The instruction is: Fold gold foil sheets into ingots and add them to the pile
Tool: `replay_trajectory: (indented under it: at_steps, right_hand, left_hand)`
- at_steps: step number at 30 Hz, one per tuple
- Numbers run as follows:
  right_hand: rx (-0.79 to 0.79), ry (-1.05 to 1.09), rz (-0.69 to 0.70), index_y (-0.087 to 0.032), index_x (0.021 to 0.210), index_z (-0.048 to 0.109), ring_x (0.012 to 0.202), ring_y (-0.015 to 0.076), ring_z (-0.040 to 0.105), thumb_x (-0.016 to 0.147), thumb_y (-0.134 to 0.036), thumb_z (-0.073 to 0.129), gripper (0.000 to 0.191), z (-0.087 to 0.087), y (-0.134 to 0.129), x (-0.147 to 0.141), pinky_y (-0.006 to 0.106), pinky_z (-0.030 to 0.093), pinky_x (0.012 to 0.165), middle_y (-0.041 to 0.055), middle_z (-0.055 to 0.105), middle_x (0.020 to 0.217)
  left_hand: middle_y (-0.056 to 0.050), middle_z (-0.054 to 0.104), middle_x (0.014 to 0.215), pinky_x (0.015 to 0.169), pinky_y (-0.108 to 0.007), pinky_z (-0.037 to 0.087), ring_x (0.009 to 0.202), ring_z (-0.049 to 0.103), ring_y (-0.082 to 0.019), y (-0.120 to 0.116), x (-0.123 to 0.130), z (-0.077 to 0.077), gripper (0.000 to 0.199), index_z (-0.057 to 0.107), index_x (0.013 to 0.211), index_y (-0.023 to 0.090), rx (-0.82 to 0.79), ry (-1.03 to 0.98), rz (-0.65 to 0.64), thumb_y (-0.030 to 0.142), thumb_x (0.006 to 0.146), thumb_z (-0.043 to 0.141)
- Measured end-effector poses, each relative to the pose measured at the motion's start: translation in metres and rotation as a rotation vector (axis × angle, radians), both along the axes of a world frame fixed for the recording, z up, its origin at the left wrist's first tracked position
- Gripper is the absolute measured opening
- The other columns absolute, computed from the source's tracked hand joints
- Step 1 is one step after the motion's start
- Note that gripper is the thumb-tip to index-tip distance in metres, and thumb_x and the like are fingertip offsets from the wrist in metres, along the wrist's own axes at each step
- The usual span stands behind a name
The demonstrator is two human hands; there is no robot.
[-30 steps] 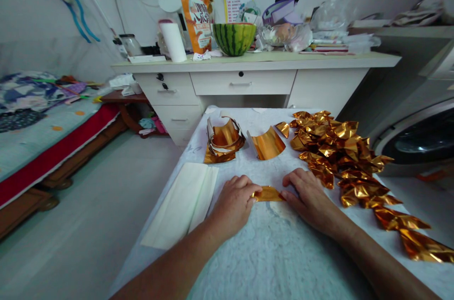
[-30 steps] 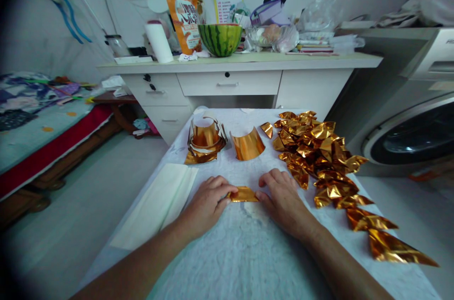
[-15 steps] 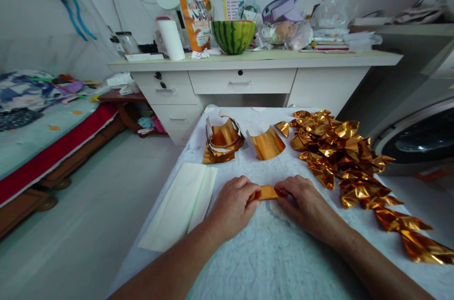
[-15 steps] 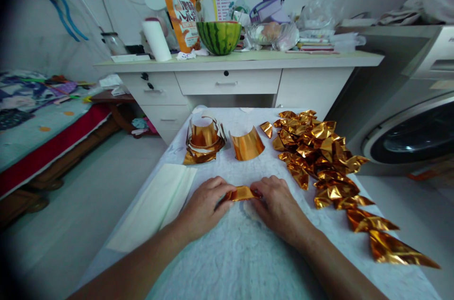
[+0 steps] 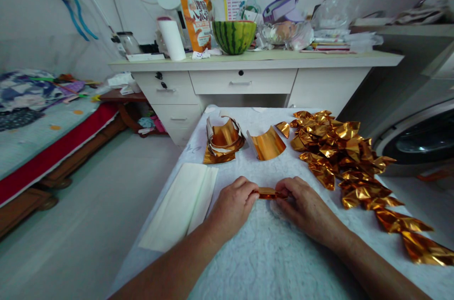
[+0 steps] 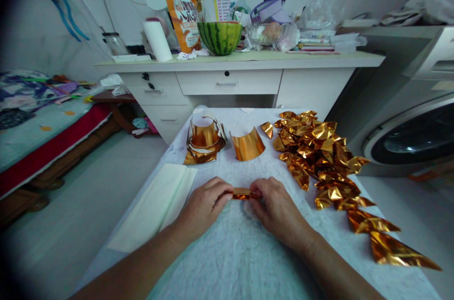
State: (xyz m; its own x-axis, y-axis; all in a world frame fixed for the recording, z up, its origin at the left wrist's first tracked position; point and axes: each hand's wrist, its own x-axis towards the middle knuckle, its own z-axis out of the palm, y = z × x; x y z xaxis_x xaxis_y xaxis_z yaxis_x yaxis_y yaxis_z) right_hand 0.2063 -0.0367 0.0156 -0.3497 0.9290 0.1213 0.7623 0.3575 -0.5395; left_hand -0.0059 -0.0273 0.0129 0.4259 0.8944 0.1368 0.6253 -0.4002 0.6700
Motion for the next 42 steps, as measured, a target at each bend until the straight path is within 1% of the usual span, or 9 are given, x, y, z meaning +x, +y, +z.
replay_trajectory:
  at_steps: [6,12,18,23,27,31,34,37,42]
  right_hand:
    - [-0.028,0.049,0.038,-0.021,0.085,0.059,0.075,0.0194,0.057,0.087,-0.021,0.051,0.008,0.01,-0.002,-0.001,0.031,0.043,0.067,0.0033,0.062,0.078]
    - [-0.039,0.078,0.073,-0.021,0.088,0.06,0.076,0.0194,0.06,0.09,-0.024,0.05,0.011,0.011,-0.002,0.0,0.031,0.045,0.069,0.0039,0.064,0.081]
    - [0.008,0.125,0.105,-0.022,0.105,0.056,0.078,0.0183,0.061,0.092,-0.022,0.047,0.016,0.006,-0.003,0.002,0.029,0.046,0.068,0.0042,0.066,0.087]
    - [-0.01,0.205,0.167,-0.023,0.094,0.056,0.077,0.0167,0.061,0.095,-0.022,0.042,0.014,0.006,-0.003,0.004,0.026,0.045,0.066,0.0024,0.065,0.083]
    - [-0.133,0.281,0.144,-0.023,0.087,0.057,0.073,0.0154,0.058,0.096,-0.029,0.044,0.017,0.006,-0.001,0.007,0.025,0.043,0.065,0.0006,0.062,0.078]
    - [-0.353,0.512,0.062,-0.021,0.082,0.055,0.067,0.0132,0.052,0.093,-0.04,0.052,0.023,0.004,0.002,0.011,0.024,0.04,0.062,-0.0017,0.056,0.072]
    - [-0.492,0.696,0.042,-0.019,0.079,0.054,0.065,0.0121,0.049,0.088,-0.046,0.059,0.029,0.005,0.006,0.015,0.024,0.037,0.061,-0.0023,0.054,0.071]
    - [-0.58,0.801,0.02,-0.019,0.08,0.055,0.064,0.0114,0.048,0.085,-0.047,0.064,0.03,0.005,0.008,0.018,0.024,0.036,0.061,-0.0026,0.055,0.07]
    - [-0.673,0.937,-0.036,-0.018,0.08,0.06,0.061,0.0099,0.047,0.08,-0.044,0.072,0.03,0.006,0.009,0.02,0.023,0.035,0.06,-0.003,0.058,0.067]
  left_hand:
    - [-0.003,0.064,0.088,0.075,-0.026,0.046,0.083,0.062,-0.016,0.0,-0.002,-0.001,0.017,0.065,0.092,0.02,0.05,-0.078,0.026,0.013,0.089,0.049]
    - [-0.002,0.066,0.085,0.071,-0.024,0.047,0.076,0.062,-0.014,0.0,-0.003,0.001,0.02,0.065,0.088,0.019,0.002,-0.161,0.081,0.007,0.082,0.051]
    - [0.0,0.065,0.079,0.065,-0.022,0.044,0.066,0.057,-0.012,0.0,-0.002,0.006,0.021,0.066,0.082,0.018,-0.032,-0.176,0.128,0.004,0.076,0.051]
    - [0.0,0.063,0.079,0.058,-0.021,0.04,0.059,0.052,-0.009,0.002,-0.003,0.007,0.019,0.066,0.076,0.017,-0.097,-0.252,0.13,0.005,0.074,0.051]
    - [0.001,0.059,0.074,0.055,-0.021,0.038,0.058,0.05,-0.009,0.004,-0.004,0.004,0.015,0.065,0.08,0.017,-0.223,-0.394,0.137,0.012,0.076,0.051]
    - [0.004,0.054,0.059,0.055,-0.022,0.039,0.055,0.051,-0.011,0.005,-0.005,0.006,0.015,0.064,0.086,0.015,-0.407,-0.566,0.138,0.026,0.083,0.054]
    - [0.0,0.062,0.065,0.064,-0.023,0.043,0.063,0.058,-0.012,0.004,-0.007,0.01,0.02,0.065,0.088,0.013,-0.515,-0.707,0.077,0.032,0.081,0.061]
    - [-0.002,0.068,0.075,0.068,-0.024,0.045,0.07,0.062,-0.013,0.004,-0.008,0.011,0.028,0.065,0.097,0.013,-0.66,-0.826,0.013,0.03,0.075,0.069]
    - [-0.003,0.07,0.072,0.069,-0.024,0.046,0.067,0.063,-0.012,0.005,-0.01,0.007,0.03,0.066,0.099,0.012,-0.716,-0.818,-0.001,0.027,0.074,0.071]
